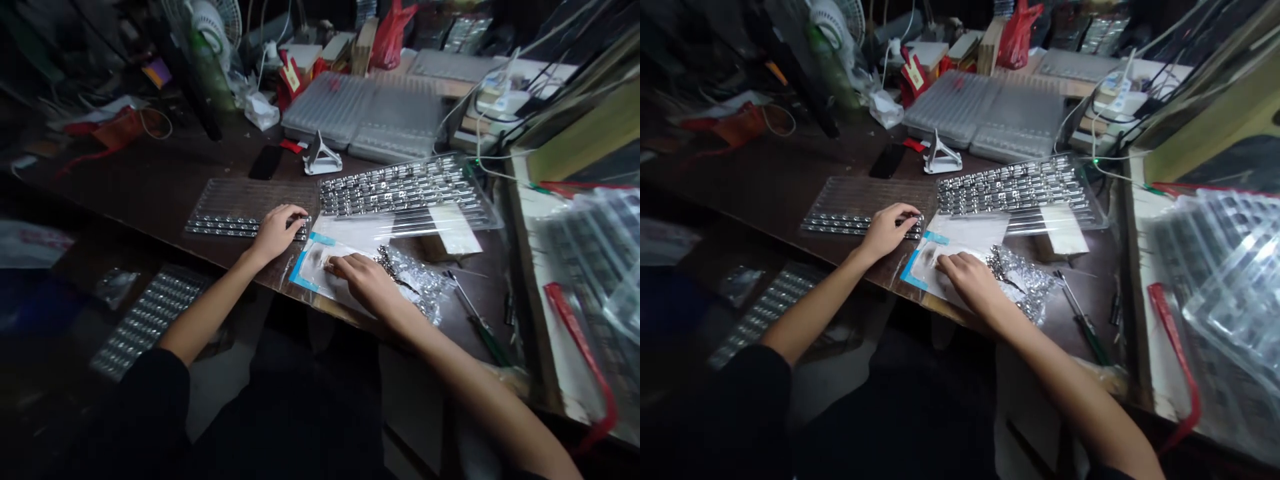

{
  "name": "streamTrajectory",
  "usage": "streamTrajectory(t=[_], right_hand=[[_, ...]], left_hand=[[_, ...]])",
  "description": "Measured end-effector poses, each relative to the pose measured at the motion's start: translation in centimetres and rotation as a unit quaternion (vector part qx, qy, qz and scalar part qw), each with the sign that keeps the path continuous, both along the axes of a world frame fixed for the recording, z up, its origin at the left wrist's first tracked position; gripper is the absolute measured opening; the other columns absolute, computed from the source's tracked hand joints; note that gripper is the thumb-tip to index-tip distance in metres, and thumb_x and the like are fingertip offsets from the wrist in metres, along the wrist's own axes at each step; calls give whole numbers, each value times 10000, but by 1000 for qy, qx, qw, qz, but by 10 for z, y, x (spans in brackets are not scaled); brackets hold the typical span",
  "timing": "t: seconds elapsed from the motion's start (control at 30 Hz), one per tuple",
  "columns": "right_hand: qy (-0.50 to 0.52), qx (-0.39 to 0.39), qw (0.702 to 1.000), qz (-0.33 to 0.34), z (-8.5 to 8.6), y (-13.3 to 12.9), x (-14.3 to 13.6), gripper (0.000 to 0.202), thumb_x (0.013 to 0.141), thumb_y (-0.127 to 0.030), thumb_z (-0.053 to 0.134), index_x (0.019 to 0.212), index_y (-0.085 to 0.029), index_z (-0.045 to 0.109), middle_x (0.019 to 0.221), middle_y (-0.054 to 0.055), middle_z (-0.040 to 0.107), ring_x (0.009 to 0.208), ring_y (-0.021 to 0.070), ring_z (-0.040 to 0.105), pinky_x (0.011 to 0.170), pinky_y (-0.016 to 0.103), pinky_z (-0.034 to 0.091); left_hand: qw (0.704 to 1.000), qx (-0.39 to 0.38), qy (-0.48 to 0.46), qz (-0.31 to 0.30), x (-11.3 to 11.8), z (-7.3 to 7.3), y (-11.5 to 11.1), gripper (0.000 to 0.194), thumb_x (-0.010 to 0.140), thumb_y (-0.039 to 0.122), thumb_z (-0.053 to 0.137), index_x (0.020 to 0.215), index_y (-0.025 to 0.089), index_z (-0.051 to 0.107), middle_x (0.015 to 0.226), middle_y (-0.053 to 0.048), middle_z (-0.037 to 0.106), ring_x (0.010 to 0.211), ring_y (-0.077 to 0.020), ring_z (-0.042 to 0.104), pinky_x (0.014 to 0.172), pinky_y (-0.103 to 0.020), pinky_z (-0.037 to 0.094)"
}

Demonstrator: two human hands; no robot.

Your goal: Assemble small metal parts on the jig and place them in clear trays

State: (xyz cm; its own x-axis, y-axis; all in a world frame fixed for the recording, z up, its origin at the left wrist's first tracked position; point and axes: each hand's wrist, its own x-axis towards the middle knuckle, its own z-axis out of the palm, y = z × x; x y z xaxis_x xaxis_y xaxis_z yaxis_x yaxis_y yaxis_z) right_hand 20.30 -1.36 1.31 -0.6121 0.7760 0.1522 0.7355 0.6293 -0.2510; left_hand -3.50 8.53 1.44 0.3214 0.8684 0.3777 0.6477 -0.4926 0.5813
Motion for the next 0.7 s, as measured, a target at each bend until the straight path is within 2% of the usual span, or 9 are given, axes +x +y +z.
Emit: streamTrajectory(t=[0.1,0.27,0.43,0.5,0.6,0.7], right_hand=[[1,-4,1000,6,3,0,-2,198,1013,-153,476,1162,-140,607,979,97,711,910,217,603,757,303,429],[24,-29,999,14,7,0,0,206,975,-88,511,1141,-126,627,973,111,705,892,217,605,767,323,444],[72,-56,996,12,7,3,3,284,976,-95,504,1227,-132,632,1080,126,712,966,213,635,831,328,466],[97,-55,994,7,8,4,8,278,974,-120,515,1216,-149,650,1131,130,706,1000,211,636,859,329,463],[79,-61,995,-23,14,5,21,256,945,-118,544,1153,-165,686,1094,117,716,964,210,647,817,311,452],[24,-71,993,-93,21,4,37,240,924,-129,560,1105,-170,712,1034,114,728,908,228,664,741,309,440]], left_hand=[[999,15,42,12,-6,-1,3,143,922,210,575,998,193,695,1039,-64,734,971,-209,669,911,-360,533],[994,23,101,25,-21,7,4,129,918,245,584,970,211,697,1032,-65,748,956,-228,676,941,-389,511],[989,18,143,14,-13,8,8,119,915,267,601,973,229,698,1061,-43,764,988,-238,688,1097,-477,391],[986,12,167,10,-7,7,12,117,919,266,588,941,240,700,1069,-31,764,1011,-244,684,1110,-494,364],[980,10,201,12,-4,7,16,130,915,264,577,885,239,700,1092,-37,756,1052,-257,670,1071,-483,390],[971,10,238,12,-7,14,17,129,902,265,582,873,236,704,1111,-45,747,1066,-270,664,1042,-471,411]])
